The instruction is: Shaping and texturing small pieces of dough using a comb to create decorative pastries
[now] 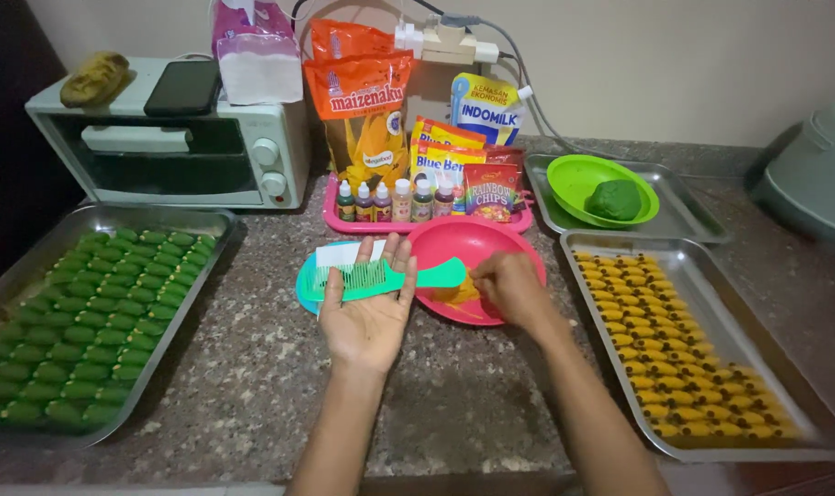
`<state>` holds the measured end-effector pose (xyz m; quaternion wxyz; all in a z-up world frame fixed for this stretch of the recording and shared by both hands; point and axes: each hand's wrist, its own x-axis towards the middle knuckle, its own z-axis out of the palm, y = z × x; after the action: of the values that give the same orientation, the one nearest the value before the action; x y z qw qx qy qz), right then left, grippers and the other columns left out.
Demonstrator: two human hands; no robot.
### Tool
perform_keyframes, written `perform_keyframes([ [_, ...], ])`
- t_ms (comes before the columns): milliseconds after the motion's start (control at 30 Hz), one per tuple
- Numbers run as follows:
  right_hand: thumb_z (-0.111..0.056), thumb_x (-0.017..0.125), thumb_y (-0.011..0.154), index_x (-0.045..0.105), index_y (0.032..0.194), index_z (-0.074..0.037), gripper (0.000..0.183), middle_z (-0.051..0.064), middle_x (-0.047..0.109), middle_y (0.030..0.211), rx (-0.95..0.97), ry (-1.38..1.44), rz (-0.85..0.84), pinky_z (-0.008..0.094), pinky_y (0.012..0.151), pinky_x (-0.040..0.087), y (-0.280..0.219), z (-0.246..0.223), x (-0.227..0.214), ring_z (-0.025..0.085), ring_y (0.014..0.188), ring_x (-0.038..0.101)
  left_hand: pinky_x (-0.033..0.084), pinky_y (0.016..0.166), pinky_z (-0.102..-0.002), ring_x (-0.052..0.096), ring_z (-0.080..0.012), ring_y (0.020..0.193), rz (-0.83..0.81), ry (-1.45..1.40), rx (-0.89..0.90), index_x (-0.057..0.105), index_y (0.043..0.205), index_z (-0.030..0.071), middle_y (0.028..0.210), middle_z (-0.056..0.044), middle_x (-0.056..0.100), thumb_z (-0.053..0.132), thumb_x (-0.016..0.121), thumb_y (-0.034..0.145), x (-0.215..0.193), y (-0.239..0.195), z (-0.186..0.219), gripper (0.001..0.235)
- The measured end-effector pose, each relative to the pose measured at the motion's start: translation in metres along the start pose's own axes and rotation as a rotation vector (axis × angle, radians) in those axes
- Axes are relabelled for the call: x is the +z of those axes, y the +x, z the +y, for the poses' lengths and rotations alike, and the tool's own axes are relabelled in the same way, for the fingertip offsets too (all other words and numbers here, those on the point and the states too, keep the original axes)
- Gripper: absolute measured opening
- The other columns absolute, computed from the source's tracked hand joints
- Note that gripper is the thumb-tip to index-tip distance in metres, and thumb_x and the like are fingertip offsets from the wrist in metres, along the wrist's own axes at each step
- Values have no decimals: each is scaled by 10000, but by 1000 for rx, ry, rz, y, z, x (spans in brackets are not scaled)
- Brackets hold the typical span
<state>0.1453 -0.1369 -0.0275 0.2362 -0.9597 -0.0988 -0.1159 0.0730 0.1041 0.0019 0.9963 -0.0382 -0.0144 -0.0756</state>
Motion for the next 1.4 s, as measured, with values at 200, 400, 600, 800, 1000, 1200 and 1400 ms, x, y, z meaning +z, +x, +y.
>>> perform_keyframes([
  [200,-136,746,820,838,927,-147,141,166,777,880,-9,-94,9,452,814,583,-4,-4,-6,389,898,750,420,1154,-573,512,-407,1389,9,-15,-4,532,1412,87,1505,-246,524,476,389,1018,2,0,3,572],
  [400,-216,727,845,806,939,-221,123,108,796,857,19,3,27,480,858,568,-30,-34,-55,382,951,741,430,1145,-576,518,-409,1387,14,-40,-15,543,1396,97,1510,-241,526,485,391,1011,0,2,3,567],
  [600,-42,780,822,829,1051,-113,245,186,799,911,-154,468,177,379,788,579,-43,-107,-78,220,894,707,400,1161,-587,527,-402,1371,21,-25,-5,530,1437,107,1489,-238,543,502,378,1022,1,9,0,593],
  [800,-35,823,771,805,1001,-118,245,108,775,832,-399,484,11,365,703,617,-51,-148,-20,266,794,770,395,1141,-608,537,-383,1359,39,124,3,509,1473,114,1471,-227,560,514,407,1014,-4,8,-6,617],
  [1000,-9,727,835,785,868,-88,103,155,763,864,-561,344,-18,467,765,581,-59,-170,-36,389,837,730,433,1121,-554,544,-369,1343,14,131,-3,461,1496,86,1472,-226,544,462,376,1068,-3,3,-7,576],
  [1200,-201,602,1000,736,1195,-124,249,142,705,1131,-627,310,163,518,956,497,-31,-184,-62,408,1071,635,481,1109,-532,595,-307,1316,-22,106,-132,533,1449,139,1449,-196,584,589,446,1032,-57,37,-19,620],
  [1400,-358,282,1108,514,1470,-84,510,242,475,1397,-679,81,294,649,1177,212,-17,-207,-9,547,1393,314,237,1091,-657,260,-324,1427,-240,121,22,394,1530,266,1592,-25,325,557,447,1037,-14,0,-32,575],
])
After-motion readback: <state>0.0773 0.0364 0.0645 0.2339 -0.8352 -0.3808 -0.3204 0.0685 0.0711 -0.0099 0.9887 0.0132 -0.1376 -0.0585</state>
